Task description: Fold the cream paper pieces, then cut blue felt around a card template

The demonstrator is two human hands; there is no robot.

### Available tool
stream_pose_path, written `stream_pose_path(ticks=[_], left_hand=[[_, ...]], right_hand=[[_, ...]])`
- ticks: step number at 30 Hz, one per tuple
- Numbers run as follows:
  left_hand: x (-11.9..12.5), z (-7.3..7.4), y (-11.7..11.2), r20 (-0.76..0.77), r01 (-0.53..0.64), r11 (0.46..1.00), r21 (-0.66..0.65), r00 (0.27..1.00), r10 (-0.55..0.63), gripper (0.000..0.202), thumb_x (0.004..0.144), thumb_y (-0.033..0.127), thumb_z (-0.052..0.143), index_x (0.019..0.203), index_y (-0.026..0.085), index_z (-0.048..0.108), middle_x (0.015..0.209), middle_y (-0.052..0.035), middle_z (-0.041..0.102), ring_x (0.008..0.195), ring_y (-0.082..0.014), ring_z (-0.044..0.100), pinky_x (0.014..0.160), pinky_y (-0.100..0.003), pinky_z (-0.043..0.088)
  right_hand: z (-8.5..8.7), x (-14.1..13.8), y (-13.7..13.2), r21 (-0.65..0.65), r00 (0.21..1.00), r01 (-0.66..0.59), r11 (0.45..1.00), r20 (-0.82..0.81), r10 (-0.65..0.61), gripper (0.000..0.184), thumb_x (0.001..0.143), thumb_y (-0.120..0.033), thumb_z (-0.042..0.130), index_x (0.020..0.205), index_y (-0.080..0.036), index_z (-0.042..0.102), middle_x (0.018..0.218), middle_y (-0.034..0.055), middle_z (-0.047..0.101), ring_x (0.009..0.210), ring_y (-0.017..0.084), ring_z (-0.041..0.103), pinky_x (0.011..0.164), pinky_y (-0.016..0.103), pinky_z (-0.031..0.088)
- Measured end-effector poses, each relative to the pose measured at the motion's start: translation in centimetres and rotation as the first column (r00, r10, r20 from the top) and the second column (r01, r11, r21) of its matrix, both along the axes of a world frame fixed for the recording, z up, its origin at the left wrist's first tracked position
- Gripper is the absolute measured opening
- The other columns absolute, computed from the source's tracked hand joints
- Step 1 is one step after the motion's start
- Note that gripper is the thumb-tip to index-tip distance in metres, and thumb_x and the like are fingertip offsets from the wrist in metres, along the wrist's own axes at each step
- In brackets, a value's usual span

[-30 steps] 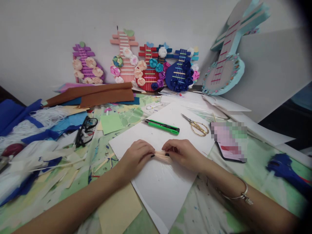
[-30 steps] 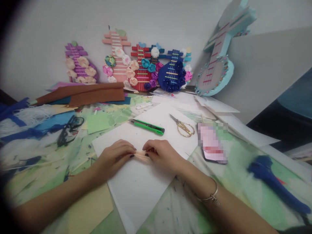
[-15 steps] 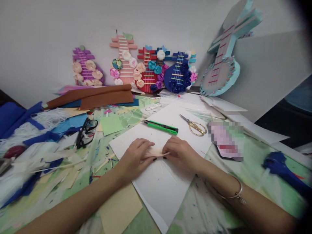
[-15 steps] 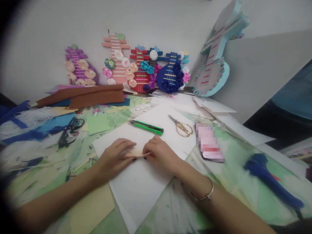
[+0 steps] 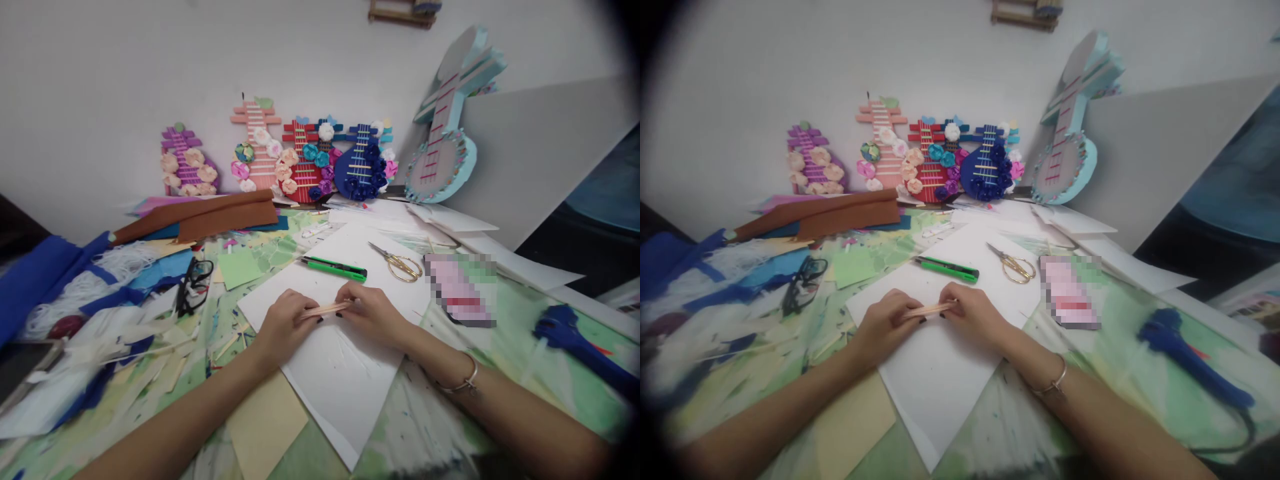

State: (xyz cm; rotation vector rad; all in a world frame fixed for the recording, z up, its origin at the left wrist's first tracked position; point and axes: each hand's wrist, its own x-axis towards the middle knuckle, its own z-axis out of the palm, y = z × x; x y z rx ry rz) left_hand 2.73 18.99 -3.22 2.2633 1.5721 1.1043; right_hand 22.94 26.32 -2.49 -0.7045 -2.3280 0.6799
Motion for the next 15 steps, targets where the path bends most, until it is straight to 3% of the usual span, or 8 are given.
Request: stream_pose_path(ticks=[3,5,9,15], left_hand=[[-0.4,-0.3,0.3,-0.027,-0.027,0.999,0.033,0.999,0.028,0.005,0.082,0.017,0.059,0.081,0.019,0.063,0.077,-0.0022,0.062,0.081,-0.0185,0.053,0.072,-0.03,0.044],[-0.6,-0.5,0.5,-0.047,-0.05,0.998,0.044,0.998,0.052,0.005,0.082,0.017,0.059,0.079,0.019,0.063,0.081,-0.0037,0.059,0.083,-0.0197,0.052,0.075,-0.032,0.044],[-0.7,-0.6,0.8,-0.07,-0.062,0.997,0.036,0.995,0.064,0.006,0.082,0.017,0.059,0.077,0.018,0.063,0.086,-0.0035,0.053,0.077,-0.0159,0.055,0.071,-0.029,0.046],[-1.0,-0.5,1.1,-0.071,-0.08,0.996,0.05,0.994,0.083,0.002,0.077,0.016,0.065,0.079,0.017,0.065,0.083,-0.0023,0.053,0.07,-0.014,0.056,0.067,-0.027,0.048]], right_hand=[[-0.2,-0.2,0.2,0.036,0.995,0.091,0.995,-0.03,-0.09,0.029,0.074,-0.006,0.064,0.099,-0.02,0.063,0.084,0.0032,0.066,0.081,0.016,0.06,0.07,0.027,0.047],[-0.4,-0.3,0.4,0.086,0.993,0.119,0.989,-0.04,-0.115,0.025,0.078,-0.009,0.063,0.1,-0.02,0.067,0.081,0.0046,0.067,0.081,0.017,0.06,0.07,0.028,0.048],[-0.9,-0.4,0.7,0.133,0.996,0.082,0.988,-0.033,-0.078,0.019,0.082,-0.007,0.057,0.093,-0.017,0.069,0.087,0.0062,0.068,0.076,0.016,0.062,0.069,0.027,0.05],[-1.4,-1.0,0.6,0.218,0.998,0.068,0.974,0.004,-0.07,0.028,0.085,-0.009,0.051,0.109,-0.014,0.066,0.097,0.0111,0.067,0.085,0.019,0.064,0.076,0.031,0.051]])
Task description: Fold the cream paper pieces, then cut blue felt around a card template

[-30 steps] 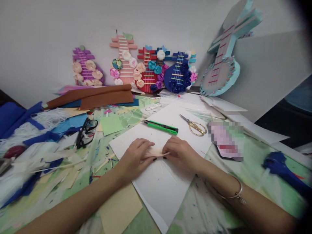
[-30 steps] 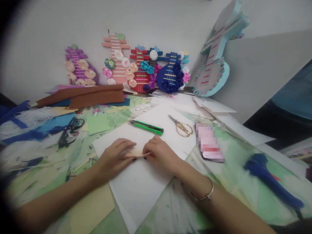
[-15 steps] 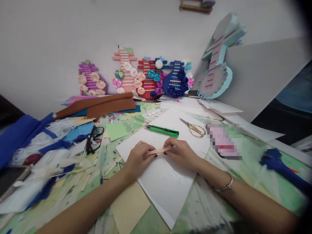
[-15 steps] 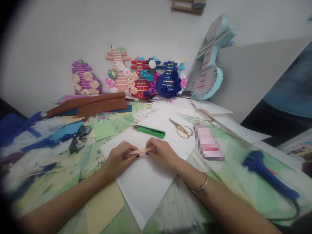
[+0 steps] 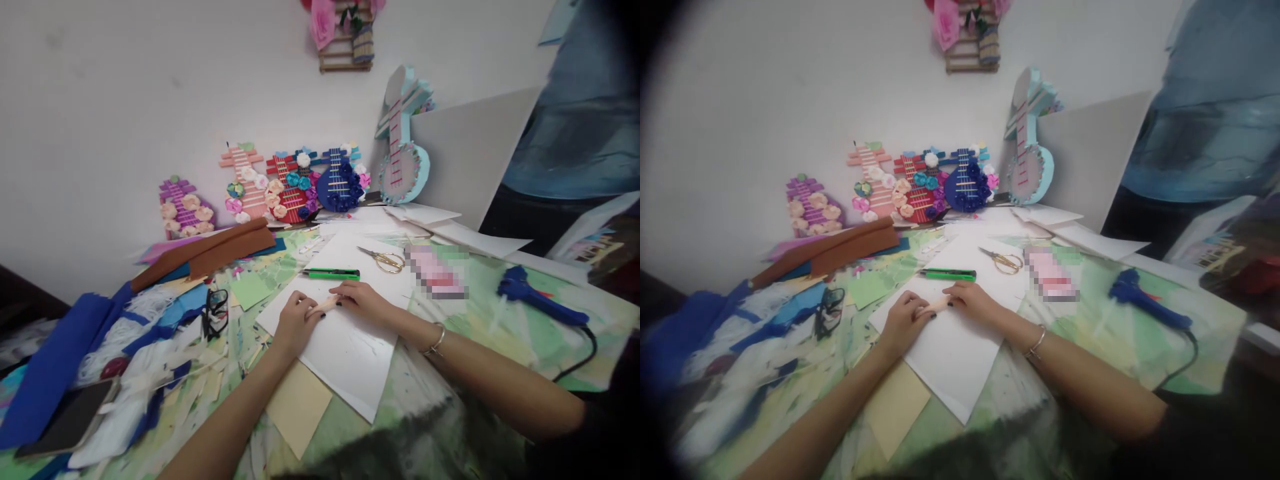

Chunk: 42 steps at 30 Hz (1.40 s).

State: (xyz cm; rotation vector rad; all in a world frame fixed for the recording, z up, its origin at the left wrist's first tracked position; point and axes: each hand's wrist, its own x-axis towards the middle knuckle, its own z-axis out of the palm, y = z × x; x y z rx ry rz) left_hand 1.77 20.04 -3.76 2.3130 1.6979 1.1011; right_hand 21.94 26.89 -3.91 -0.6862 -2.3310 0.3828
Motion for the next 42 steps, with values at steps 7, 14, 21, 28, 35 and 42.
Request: stream_pose_path(ticks=[7,14,21,28,35,42], left_hand=[[-0.8,0.2,-0.2,0.002,0.023,1.0,-0.02,1.0,-0.023,0.005,0.072,0.018,0.07,0.075,0.017,0.066,0.078,0.0003,0.056,0.054,-0.0077,0.051,0.057,-0.023,0.045],[-1.7,0.5,-0.5,-0.042,0.031,0.999,-0.033,0.999,-0.032,0.002,0.077,0.016,0.066,0.075,0.016,0.068,0.074,-0.001,0.06,0.061,-0.0098,0.055,0.065,-0.026,0.047],[-2.9,0.2,-0.1,-0.115,0.068,0.989,-0.133,0.99,-0.084,0.026,0.091,0.033,0.054,0.108,0.014,0.058,0.105,-0.007,0.061,0.088,-0.0165,0.061,0.077,-0.036,0.053],[-3.8,0.1,0.4,-0.123,0.095,0.982,-0.162,0.986,-0.116,0.028,0.091,0.032,0.053,0.114,0.016,0.056,0.114,-0.0087,0.059,0.095,-0.0186,0.06,0.082,-0.039,0.053],[-3.3,0.1,-0.1,-0.11,0.165,0.978,-0.129,0.978,-0.179,0.026,0.091,0.032,0.053,0.109,0.014,0.058,0.106,-0.0072,0.061,0.09,-0.0171,0.061,0.079,-0.037,0.053],[-2.6,0.2,-0.5,-0.112,0.193,0.979,-0.059,0.974,-0.198,0.024,0.092,0.032,0.053,0.106,0.014,0.059,0.103,-0.0065,0.062,0.086,-0.0156,0.061,0.077,-0.035,0.053]], right_hand=[[-0.8,-0.7,-0.1,0.082,0.999,0.018,0.996,0.035,-0.021,0.024,0.085,-0.008,0.05,0.097,-0.015,0.07,0.09,0.0101,0.066,0.083,0.018,0.063,0.075,0.03,0.05],[-0.7,-1.1,-1.1,0.13,0.998,0.025,0.991,0.054,-0.032,0.023,0.085,-0.009,0.053,0.102,-0.013,0.069,0.091,0.0105,0.066,0.084,0.018,0.062,0.077,0.029,0.049],[-0.6,-1.7,-1.7,0.148,0.997,0.03,0.989,0.067,-0.041,0.022,0.085,-0.006,0.051,0.093,-0.015,0.07,0.085,0.0084,0.063,0.079,0.017,0.06,0.071,0.027,0.047],[-0.9,-1.8,-1.4,0.162,0.997,0.027,0.986,0.07,-0.039,0.022,0.086,-0.007,0.05,0.093,-0.014,0.07,0.083,0.0086,0.062,0.078,0.017,0.06,0.071,0.027,0.047],[-0.6,-1.7,-1.8,0.171,0.996,0.006,0.985,0.091,-0.022,0.02,0.086,-0.009,0.051,0.09,-0.013,0.07,0.083,0.0087,0.062,0.081,0.017,0.059,0.074,0.029,0.048],[-0.2,-1.6,-2.3,0.17,0.996,-0.014,0.985,0.094,-0.002,0.017,0.087,-0.012,0.051,0.085,-0.013,0.068,0.081,0.0082,0.062,0.077,0.018,0.058,0.07,0.029,0.047]])
